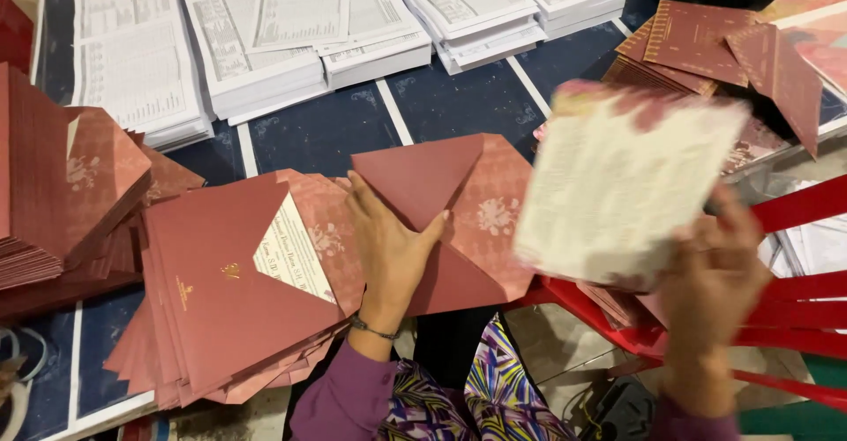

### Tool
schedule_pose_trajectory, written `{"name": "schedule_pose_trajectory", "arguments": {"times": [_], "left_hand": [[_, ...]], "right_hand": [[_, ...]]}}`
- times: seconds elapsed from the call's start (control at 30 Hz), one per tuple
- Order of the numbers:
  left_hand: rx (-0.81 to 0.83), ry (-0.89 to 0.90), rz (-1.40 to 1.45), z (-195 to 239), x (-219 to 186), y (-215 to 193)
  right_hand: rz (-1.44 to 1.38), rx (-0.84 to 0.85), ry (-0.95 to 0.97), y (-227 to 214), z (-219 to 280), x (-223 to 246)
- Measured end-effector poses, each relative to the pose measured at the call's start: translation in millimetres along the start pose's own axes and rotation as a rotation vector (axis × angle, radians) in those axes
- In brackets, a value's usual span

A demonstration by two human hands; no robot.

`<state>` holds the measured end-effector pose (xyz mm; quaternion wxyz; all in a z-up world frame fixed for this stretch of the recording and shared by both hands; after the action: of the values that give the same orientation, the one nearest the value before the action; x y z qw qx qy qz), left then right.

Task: Inserting printed invitation cards into their respective envelopes at a work table.

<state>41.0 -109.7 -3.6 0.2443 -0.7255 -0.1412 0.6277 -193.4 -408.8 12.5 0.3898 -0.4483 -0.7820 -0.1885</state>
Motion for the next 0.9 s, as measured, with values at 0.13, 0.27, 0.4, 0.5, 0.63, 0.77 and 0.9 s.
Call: {"name": "schedule_pose_trajectory", "arguments": {"times": [0.13, 0.27, 0.4, 0.5, 0.63, 0.77, 0.9], "left_hand": [[-0.092, 0.059, 0.017, 2, -4, -13], [-0.077, 0.043, -0.016, 10, -3, -16], [-0.068, 0.074, -0.001, 15, -3, -12], [-0.068, 0.087, 0.038, 22, -8, -13], [-0.134, 0.149, -0.033, 36, -8, 3], [-0.179, 0.144, -0.076, 45, -8, -4], [-0.133, 0.135, 0.031, 53, 0, -29]], "right_hand": [[0.190, 0.118, -0.330, 30, 15, 12], [-0.222, 0.158, 0.262, 29, 32, -39], [-0.315, 0.195, 0.337, 44, 34, -35], [-0.338, 0.187, 0.279, 55, 46, -35], [-0.381, 0.229, 0.204, 87, 65, -10], [-0.132, 0.244, 0.303, 121, 84, 13], [-0.235, 0.280, 0.331, 146, 100, 11]]}}
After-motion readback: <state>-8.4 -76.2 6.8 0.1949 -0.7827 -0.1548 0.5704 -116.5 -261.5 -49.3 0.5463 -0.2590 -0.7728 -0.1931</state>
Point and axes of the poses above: each hand's wrist, its own z-axis away from the middle knuckle, its own y-axis out of the palm, x = y × z, the point moved 6 cm from there along -z, towards the middle knuckle, and after that the axes turned 1 degree about -y, right-handed, at the moved point
